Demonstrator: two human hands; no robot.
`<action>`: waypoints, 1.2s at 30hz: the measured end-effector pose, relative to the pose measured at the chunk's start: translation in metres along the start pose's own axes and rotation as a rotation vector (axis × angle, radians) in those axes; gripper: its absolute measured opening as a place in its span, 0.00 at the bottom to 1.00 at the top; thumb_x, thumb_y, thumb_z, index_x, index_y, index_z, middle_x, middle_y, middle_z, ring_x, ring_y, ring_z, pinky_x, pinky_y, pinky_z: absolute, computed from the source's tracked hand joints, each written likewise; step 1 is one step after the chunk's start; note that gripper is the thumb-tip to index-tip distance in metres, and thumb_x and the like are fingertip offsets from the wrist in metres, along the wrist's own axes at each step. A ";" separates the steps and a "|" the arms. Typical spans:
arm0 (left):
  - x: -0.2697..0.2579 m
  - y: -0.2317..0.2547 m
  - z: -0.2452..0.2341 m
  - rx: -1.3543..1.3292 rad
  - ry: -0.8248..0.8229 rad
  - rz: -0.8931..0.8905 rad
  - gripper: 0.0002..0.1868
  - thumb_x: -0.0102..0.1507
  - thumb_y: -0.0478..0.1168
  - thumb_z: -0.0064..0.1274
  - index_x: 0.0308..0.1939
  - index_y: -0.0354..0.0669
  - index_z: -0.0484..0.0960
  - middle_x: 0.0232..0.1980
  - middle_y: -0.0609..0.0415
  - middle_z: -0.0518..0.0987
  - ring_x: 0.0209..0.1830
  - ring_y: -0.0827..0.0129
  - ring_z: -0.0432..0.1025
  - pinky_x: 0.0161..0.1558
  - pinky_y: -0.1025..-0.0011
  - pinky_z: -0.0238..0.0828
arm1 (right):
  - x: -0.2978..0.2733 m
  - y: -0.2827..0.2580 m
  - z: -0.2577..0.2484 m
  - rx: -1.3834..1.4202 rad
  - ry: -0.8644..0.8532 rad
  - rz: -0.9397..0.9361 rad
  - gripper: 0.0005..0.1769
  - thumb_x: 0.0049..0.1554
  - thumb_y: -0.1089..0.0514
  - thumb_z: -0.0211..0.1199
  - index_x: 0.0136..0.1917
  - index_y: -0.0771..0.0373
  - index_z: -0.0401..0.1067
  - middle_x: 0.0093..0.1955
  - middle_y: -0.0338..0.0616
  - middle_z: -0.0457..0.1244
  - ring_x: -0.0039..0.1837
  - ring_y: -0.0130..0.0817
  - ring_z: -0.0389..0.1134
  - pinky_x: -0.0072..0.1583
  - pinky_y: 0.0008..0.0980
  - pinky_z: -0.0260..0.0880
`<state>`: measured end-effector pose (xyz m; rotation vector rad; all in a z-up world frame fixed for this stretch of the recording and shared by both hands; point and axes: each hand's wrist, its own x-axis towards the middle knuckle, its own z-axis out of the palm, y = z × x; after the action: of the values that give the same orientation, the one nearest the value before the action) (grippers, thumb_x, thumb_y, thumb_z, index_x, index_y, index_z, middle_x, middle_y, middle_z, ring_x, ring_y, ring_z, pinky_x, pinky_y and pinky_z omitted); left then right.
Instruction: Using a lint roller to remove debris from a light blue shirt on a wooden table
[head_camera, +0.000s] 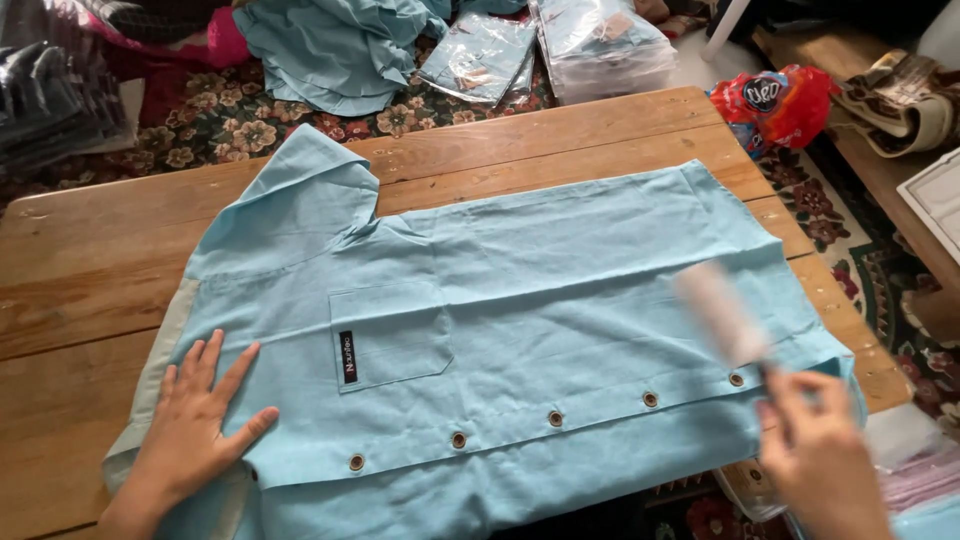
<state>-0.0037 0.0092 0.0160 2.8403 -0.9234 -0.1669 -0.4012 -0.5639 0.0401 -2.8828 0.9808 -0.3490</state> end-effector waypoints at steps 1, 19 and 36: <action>0.001 -0.002 0.002 0.001 0.002 0.004 0.48 0.57 0.73 0.42 0.80 0.71 0.52 0.86 0.50 0.41 0.85 0.55 0.34 0.78 0.49 0.26 | -0.006 -0.012 0.000 0.000 0.003 0.003 0.28 0.58 0.52 0.60 0.72 0.51 0.70 0.62 0.47 0.59 0.46 0.47 0.70 0.49 0.50 0.77; -0.001 -0.006 0.005 0.064 -0.014 -0.012 0.50 0.57 0.77 0.40 0.80 0.75 0.48 0.87 0.54 0.37 0.85 0.55 0.31 0.76 0.47 0.25 | 0.064 0.041 0.054 -0.146 0.012 -0.303 0.46 0.43 0.69 0.60 0.72 0.36 0.69 0.58 0.42 0.62 0.55 0.47 0.61 0.57 0.42 0.71; -0.004 -0.004 0.003 0.048 0.020 -0.002 0.48 0.58 0.76 0.40 0.80 0.74 0.50 0.86 0.54 0.39 0.86 0.60 0.30 0.77 0.51 0.22 | 0.331 0.217 0.113 0.257 -0.458 -0.579 0.29 0.46 0.67 0.68 0.60 0.47 0.83 0.56 0.36 0.72 0.59 0.35 0.72 0.65 0.36 0.68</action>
<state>-0.0052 0.0139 0.0122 2.8808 -0.9335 -0.1188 -0.2480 -0.9381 -0.0381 -2.7496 0.0208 0.1512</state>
